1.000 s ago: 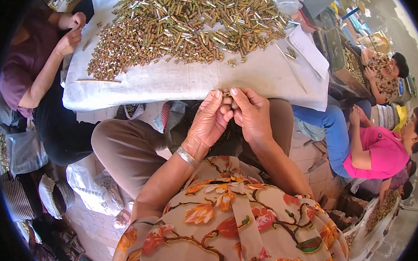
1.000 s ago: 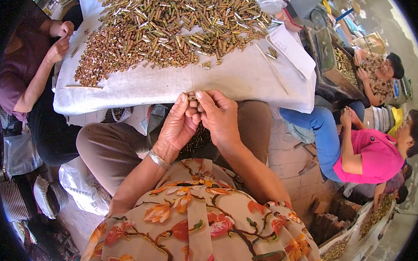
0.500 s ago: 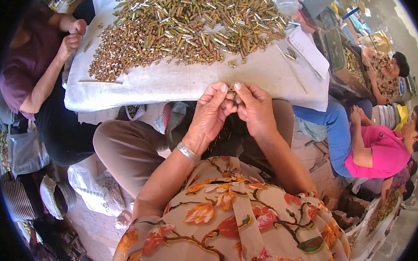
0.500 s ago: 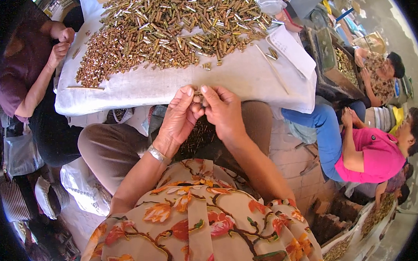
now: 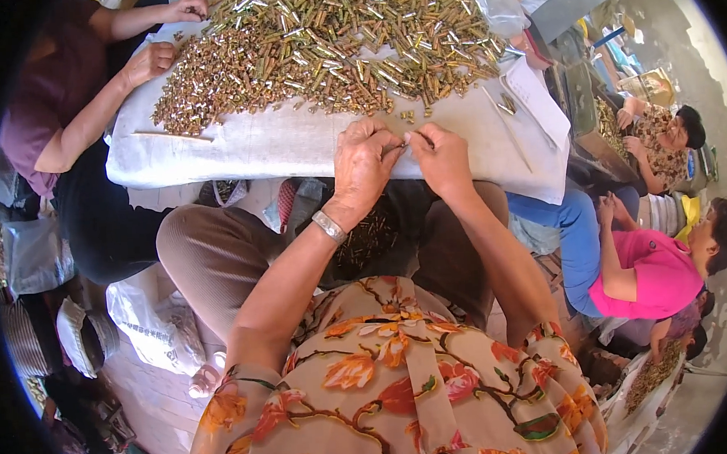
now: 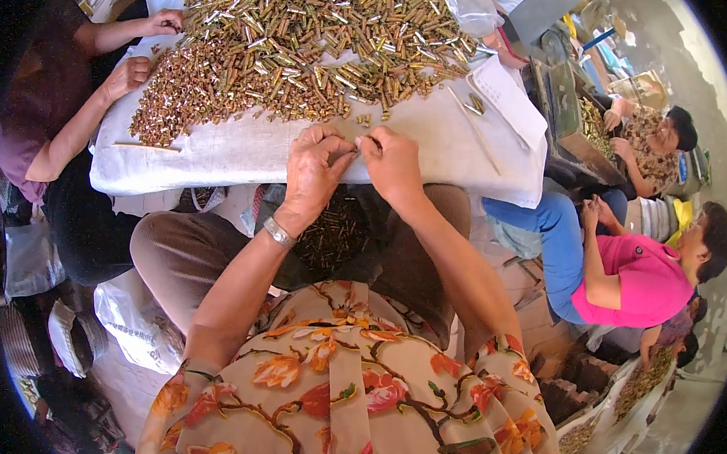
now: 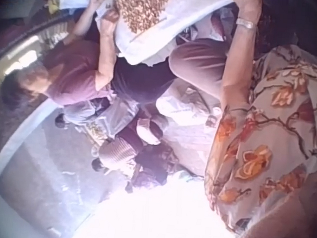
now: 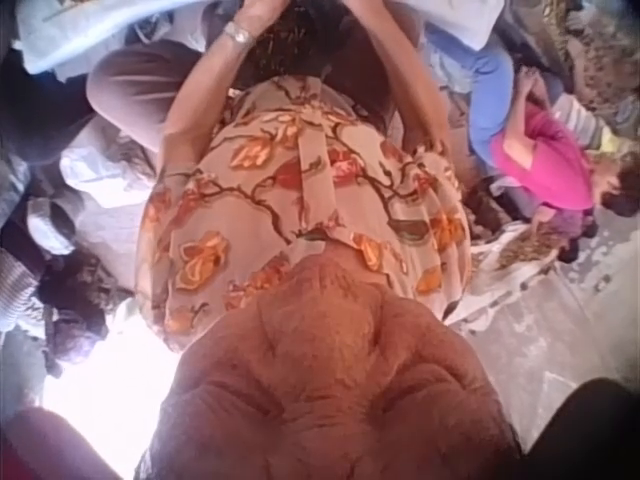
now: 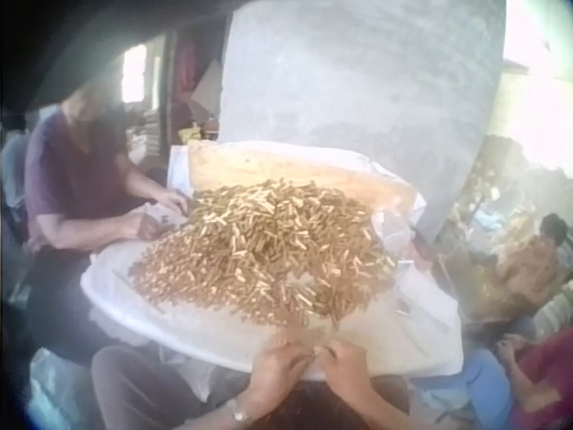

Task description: The person assembles small metal components by hand, inserting a small pin into a brass-colored metal casing.

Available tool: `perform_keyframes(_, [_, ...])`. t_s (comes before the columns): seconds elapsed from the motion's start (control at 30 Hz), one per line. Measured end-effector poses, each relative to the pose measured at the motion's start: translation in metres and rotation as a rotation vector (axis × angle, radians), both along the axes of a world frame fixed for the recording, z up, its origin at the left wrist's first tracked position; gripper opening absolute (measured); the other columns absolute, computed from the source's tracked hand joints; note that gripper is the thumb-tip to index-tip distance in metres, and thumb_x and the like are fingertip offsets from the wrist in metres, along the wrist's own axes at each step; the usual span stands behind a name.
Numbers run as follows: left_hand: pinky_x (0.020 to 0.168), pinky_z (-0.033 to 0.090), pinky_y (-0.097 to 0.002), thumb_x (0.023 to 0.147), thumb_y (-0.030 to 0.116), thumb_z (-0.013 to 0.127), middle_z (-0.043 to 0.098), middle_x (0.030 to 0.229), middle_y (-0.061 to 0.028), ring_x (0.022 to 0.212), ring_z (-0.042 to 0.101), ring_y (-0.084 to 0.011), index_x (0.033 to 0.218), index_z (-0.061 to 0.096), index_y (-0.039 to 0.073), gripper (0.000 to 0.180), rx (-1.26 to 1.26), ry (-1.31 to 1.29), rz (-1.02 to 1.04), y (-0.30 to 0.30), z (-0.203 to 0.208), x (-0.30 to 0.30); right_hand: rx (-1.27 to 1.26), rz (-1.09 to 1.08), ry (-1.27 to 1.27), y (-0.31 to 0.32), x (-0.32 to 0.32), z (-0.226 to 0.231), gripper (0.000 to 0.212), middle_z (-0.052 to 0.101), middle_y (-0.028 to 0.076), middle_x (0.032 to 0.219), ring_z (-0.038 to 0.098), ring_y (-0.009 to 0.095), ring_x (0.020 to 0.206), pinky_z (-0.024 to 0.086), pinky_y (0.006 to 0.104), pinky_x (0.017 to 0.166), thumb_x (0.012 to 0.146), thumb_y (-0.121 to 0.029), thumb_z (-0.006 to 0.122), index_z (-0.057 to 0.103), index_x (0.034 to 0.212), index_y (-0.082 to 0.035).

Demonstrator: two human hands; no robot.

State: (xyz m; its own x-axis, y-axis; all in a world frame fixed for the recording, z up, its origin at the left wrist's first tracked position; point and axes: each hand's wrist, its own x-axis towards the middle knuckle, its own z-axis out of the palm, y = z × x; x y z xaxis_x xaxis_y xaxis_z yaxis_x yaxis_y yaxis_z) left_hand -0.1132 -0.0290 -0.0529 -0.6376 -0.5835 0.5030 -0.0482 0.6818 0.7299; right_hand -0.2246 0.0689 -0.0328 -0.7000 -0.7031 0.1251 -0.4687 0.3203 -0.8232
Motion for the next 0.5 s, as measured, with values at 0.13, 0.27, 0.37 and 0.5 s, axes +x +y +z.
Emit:
perform_keyframes(0.13, [0.083, 0.04, -0.0382, 0.068, 0.008, 0.075, 0.06, 0.092, -0.006, 0.093, 0.054, -0.0267, 0.079, 0.068, 0.006, 0.013, -0.031, -0.012, 0.036, 0.0, -0.005, 0.003, 0.021, 0.113, 0.384, -0.008, 0.004, 0.001, 0.02, 0.058, 0.019, 0.062, 0.058, 0.035, 0.056, 0.046, 0.0408, 0.055, 0.084, -0.014, 0.064, 0.054, 0.076, 0.001])
perform_keyframes(0.27, [0.085, 0.04, -0.038, 0.068, 0.008, 0.075, 0.061, 0.097, -0.0084, 0.096, 0.055, -0.0286, 0.083, 0.066, 0.005, 0.018, -0.1, -0.019, 0.081, 0.001, -0.003, 0.012, 0.076, 0.175, 0.612, -0.01, 0.012, 0.0, 0.019, 0.06, 0.018, 0.07, 0.061, 0.036, 0.06, 0.049, 0.0431, 0.055, 0.084, -0.015, 0.063, 0.051, 0.078, -0.001])
perform_keyframes(0.37, [0.086, 0.04, -0.0389, 0.069, 0.008, 0.074, 0.059, 0.101, -0.0087, 0.097, 0.054, -0.0293, 0.088, 0.065, 0.005, 0.022, -0.107, -0.02, 0.127, 0.005, -0.005, 0.02, 0.21, 0.175, 0.737, -0.009, 0.019, 0.004, 0.018, 0.061, 0.017, 0.074, 0.062, 0.036, 0.06, 0.051, 0.0431, 0.053, 0.085, -0.015, 0.062, 0.051, 0.083, -0.002])
perform_keyframes(0.5, [0.087, 0.039, -0.0401, 0.069, 0.009, 0.074, 0.058, 0.104, -0.0095, 0.098, 0.053, -0.0302, 0.093, 0.064, 0.005, 0.026, -0.121, -0.026, 0.151, 0.007, -0.004, 0.028, 0.182, 0.26, 0.783, -0.009, 0.013, 0.005, 0.018, 0.061, 0.016, 0.074, 0.063, 0.035, 0.059, 0.051, 0.0415, 0.05, 0.085, -0.016, 0.062, 0.051, 0.083, -0.002])
